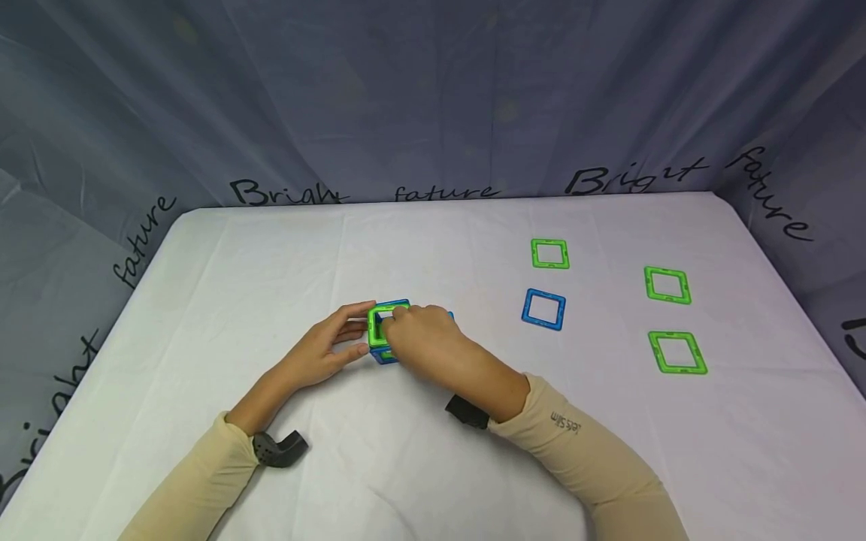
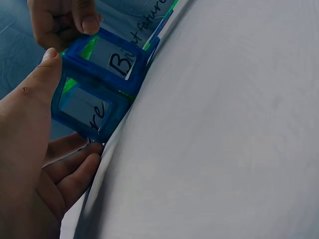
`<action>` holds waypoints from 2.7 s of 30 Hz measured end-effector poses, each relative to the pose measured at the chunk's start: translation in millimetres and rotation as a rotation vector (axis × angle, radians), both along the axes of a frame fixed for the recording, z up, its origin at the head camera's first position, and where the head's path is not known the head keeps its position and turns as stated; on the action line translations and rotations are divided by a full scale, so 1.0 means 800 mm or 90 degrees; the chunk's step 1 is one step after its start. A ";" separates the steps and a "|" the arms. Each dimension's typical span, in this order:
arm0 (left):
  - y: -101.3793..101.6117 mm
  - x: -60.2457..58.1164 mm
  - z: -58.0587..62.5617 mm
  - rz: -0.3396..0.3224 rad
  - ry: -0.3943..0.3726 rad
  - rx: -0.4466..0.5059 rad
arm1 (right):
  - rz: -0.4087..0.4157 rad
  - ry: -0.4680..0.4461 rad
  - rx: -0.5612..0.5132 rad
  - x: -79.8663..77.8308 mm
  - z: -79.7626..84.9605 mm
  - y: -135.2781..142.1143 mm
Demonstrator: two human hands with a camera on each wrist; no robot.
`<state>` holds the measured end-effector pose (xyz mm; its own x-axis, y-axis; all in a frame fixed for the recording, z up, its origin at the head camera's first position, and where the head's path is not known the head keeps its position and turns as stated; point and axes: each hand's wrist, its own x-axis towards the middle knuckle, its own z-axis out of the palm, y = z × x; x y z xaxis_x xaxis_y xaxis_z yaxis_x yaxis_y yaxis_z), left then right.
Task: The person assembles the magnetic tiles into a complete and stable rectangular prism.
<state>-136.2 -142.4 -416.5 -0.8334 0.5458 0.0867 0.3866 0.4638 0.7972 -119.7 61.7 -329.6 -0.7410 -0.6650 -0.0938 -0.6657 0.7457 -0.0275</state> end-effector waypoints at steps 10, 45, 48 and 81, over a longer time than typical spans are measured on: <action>0.006 0.004 0.000 0.024 0.018 0.012 | -0.023 -0.081 0.020 -0.005 0.003 0.002; 0.002 0.001 -0.002 -0.006 0.018 0.024 | -0.077 -0.108 -0.080 -0.031 0.020 0.036; 0.000 0.001 -0.002 -0.009 0.015 0.025 | -0.126 -0.103 -0.111 -0.051 0.023 0.060; -0.004 -0.002 0.003 -0.018 0.010 -0.012 | -0.442 -0.233 -0.099 -0.157 -0.038 0.234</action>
<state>-137.7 -145.4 -414.2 -0.8159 0.5712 0.0891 0.4122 0.4668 0.7824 -245.5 248.8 -360.4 -0.9304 -0.0886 -0.3556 0.0206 0.9562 -0.2921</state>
